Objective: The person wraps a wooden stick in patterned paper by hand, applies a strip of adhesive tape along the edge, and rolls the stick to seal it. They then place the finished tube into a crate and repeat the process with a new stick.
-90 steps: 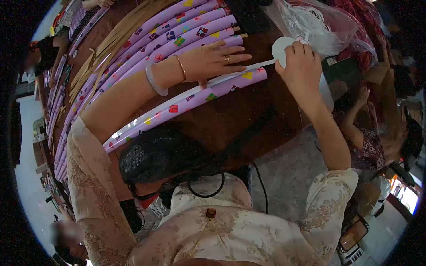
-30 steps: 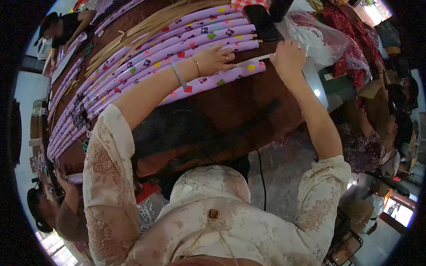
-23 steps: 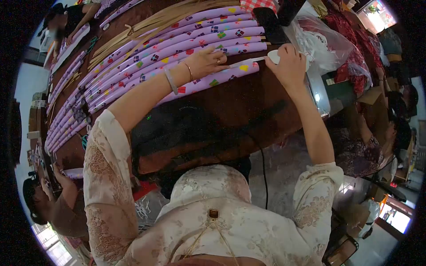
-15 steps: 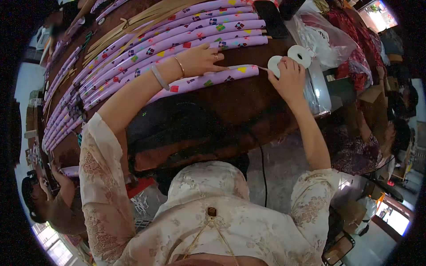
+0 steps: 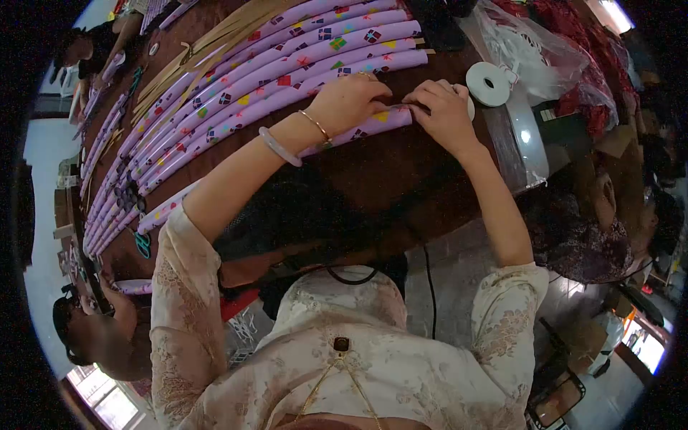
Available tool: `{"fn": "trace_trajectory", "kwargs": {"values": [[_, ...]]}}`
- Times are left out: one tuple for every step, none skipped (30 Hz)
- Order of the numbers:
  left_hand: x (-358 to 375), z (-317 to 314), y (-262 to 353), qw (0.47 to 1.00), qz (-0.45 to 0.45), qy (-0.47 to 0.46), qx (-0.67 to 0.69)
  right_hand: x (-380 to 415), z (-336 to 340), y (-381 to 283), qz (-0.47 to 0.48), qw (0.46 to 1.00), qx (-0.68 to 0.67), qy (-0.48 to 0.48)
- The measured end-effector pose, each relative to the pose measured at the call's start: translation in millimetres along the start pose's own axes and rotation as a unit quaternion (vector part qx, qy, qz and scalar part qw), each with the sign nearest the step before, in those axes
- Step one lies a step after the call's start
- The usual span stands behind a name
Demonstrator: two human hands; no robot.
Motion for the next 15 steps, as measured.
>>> {"fn": "trace_trajectory", "kwargs": {"values": [[-5,-2,0,1.000,-0.008,0.011,0.018,0,-1,2,-0.008,1.000,-0.008,-0.006],[-11,-5,-1,1.000,-0.008,0.008,0.018,0,-1,2,-0.010,1.000,-0.010,-0.006],[-18,-10,-3,0.999,0.013,-0.027,0.040,0,0,2,-0.010,1.000,-0.012,0.003],[-23,-15,-7,0.996,0.034,-0.062,0.063,1,1,2,-0.011,1.000,-0.015,0.011],[-26,-18,-8,0.995,0.033,-0.065,0.064,2,0,2,-0.015,1.000,-0.016,0.010],[-30,-19,-9,0.995,0.028,-0.079,0.060,3,1,2,-0.012,1.000,-0.017,0.023],[-33,-21,-8,0.994,0.022,-0.093,0.056,3,2,3,-0.009,0.999,-0.019,0.036],[-35,-22,-8,0.993,0.020,-0.097,0.056,4,1,4,-0.014,0.999,-0.020,0.036],[-36,-22,-6,0.994,0.008,-0.098,0.046,5,1,5,-0.018,0.999,-0.021,0.033],[-37,-21,-5,0.994,-0.004,-0.098,0.037,5,0,5,-0.022,0.999,-0.022,0.029],[-40,-21,-4,0.994,-0.005,-0.102,0.037,5,-1,6,-0.026,0.999,-0.022,0.029],[-42,-21,-4,0.993,-0.008,-0.118,0.023,6,0,5,-0.022,0.999,-0.010,0.035],[-43,-22,-4,0.991,-0.011,-0.134,0.008,6,0,4,-0.018,0.999,0.003,0.040],[-44,-21,-4,0.990,-0.010,-0.138,0.011,7,0,3,-0.021,0.999,0.001,0.038],[-46,-21,-6,0.988,-0.015,-0.150,0.040,7,0,3,-0.022,0.999,0.002,0.035]]}}
Point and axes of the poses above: each hand's wrist, its own x-axis away from the middle knuckle, its own z-axis out of the back of the hand, y = z × x, the point moved 5 cm from there along -x, towards the middle knuckle, and after that the axes turned 9 degrees about x, right-handed, at the moved point
